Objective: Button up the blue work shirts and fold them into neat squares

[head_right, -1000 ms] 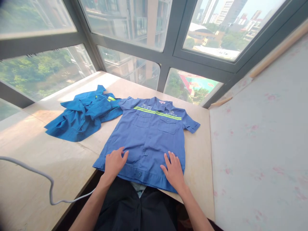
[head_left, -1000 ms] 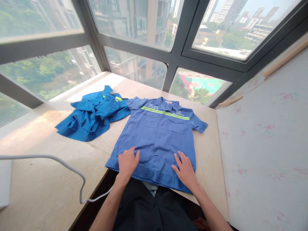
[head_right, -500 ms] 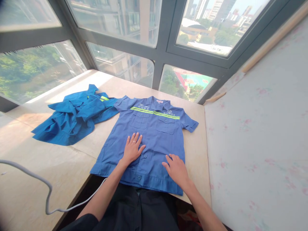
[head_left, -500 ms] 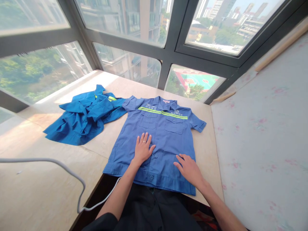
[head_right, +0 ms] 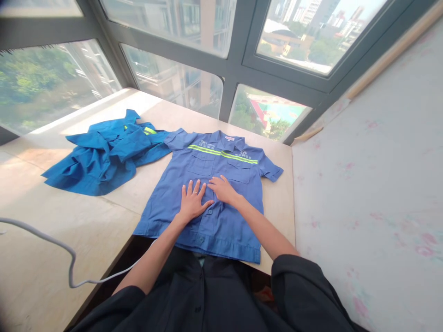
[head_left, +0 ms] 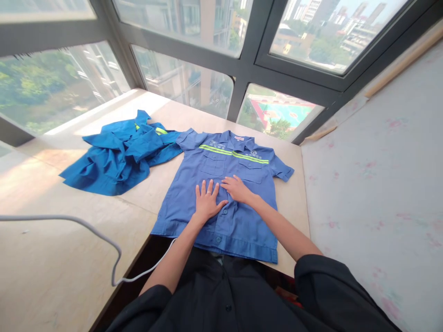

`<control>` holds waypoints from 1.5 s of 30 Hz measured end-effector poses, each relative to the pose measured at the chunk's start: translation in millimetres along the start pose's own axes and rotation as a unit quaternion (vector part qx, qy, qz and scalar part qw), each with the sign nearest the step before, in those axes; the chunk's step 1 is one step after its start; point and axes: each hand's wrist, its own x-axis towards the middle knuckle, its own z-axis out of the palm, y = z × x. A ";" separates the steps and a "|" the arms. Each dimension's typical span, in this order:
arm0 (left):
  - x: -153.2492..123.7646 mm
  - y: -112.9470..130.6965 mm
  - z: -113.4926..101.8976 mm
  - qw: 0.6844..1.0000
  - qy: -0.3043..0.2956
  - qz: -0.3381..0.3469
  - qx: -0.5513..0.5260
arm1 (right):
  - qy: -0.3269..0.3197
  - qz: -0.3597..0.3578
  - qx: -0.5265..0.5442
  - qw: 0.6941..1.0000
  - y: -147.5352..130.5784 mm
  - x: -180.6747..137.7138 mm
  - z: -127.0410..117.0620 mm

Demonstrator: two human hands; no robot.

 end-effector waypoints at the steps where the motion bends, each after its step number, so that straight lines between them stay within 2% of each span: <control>1: -1.0 -1.0 0.3 1.000 0.003 0.002 -0.001 | 0.000 -0.007 -0.012 1.000 4.9 -3.1 -0.6; 5: -4.7 -6.1 2.0 1.000 0.018 0.011 -0.006 | 0.035 -0.035 -0.029 0.998 19.9 -21.0 -3.9; 10: -6.2 -9.8 2.1 0.999 0.023 0.014 -0.022 | 0.128 -0.043 -0.010 0.991 19.7 -36.6 6.4; 16: 10.0 7.0 -20.4 0.998 0.005 -0.043 -0.050 | 0.215 -0.022 -0.014 0.976 11.9 -48.2 19.1; 20: 31.8 22.8 -32.7 0.992 -0.034 -0.020 -0.119 | 0.221 -0.008 -0.025 0.975 14.8 -50.0 19.6; 26: 52.5 30.9 -20.2 0.984 -0.074 -0.018 -0.158 | 0.203 0.015 -0.011 0.979 20.3 -43.8 21.7; 30: 55.7 29.7 -14.7 0.981 -0.060 -0.045 -0.180 | 0.237 0.030 0.023 0.971 21.4 -39.7 30.8; 34: 59.2 25.2 -13.0 0.971 -0.046 -0.054 -0.230 | 0.263 -0.008 0.060 0.963 26.5 -36.7 41.1; 40: 69.3 13.6 -5.4 0.923 -0.071 -0.092 -0.367 | 0.233 -0.044 0.088 0.968 34.5 -32.4 48.2; 45: 70.1 13.0 -0.4 0.839 -0.077 -0.158 -0.515 | 0.244 -0.078 0.078 0.963 31.3 -27.4 47.6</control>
